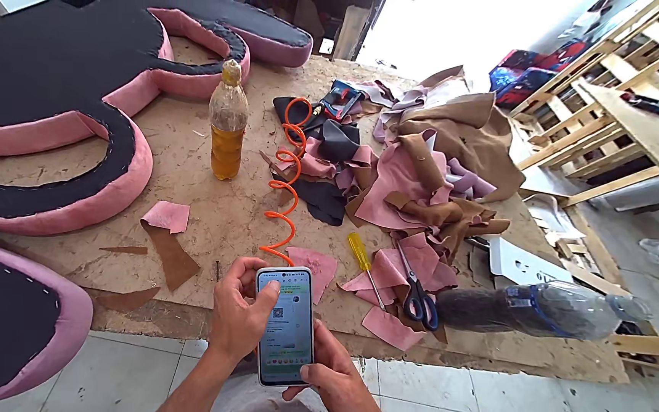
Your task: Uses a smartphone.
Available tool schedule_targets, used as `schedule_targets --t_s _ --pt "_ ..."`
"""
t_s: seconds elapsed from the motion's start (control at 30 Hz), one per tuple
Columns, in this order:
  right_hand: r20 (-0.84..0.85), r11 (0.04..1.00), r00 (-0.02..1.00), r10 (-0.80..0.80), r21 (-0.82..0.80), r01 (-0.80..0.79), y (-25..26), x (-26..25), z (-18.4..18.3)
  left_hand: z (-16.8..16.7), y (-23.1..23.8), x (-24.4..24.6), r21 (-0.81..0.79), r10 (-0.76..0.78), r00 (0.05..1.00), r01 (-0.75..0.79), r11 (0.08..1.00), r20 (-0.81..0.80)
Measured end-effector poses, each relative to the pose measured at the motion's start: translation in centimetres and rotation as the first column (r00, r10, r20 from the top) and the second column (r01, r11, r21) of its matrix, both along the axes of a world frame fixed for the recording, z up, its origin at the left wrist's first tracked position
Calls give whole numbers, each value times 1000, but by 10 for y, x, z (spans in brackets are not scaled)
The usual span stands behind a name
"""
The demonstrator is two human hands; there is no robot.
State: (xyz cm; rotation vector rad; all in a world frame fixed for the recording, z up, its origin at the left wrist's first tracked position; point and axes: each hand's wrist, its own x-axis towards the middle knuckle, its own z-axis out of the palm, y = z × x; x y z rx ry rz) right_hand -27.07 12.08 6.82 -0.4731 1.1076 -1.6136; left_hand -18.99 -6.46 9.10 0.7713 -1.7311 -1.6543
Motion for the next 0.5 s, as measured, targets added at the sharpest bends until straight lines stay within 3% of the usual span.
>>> schedule_targets --t_s 0.1,0.17,0.27,0.4,0.5 --pt "2 1000 1000 13 -27 -13 0 0 -2 2 3 -6 -4 65 998 -65 998 8" --pt "29 998 999 17 -57 -15 0 0 -4 -1 2 -2 32 33 998 -31 999 -55" --pt "64 995 998 3 -95 3 1 -3 -5 -18 3 16 108 -132 970 156 982 -204" --pt "73 996 996 -52 -66 57 -2 -9 -3 -42 24 43 141 -340 902 386 912 -267" --pt "56 999 997 -46 -5 46 -8 -11 -2 -49 30 49 236 -348 870 441 866 -350"
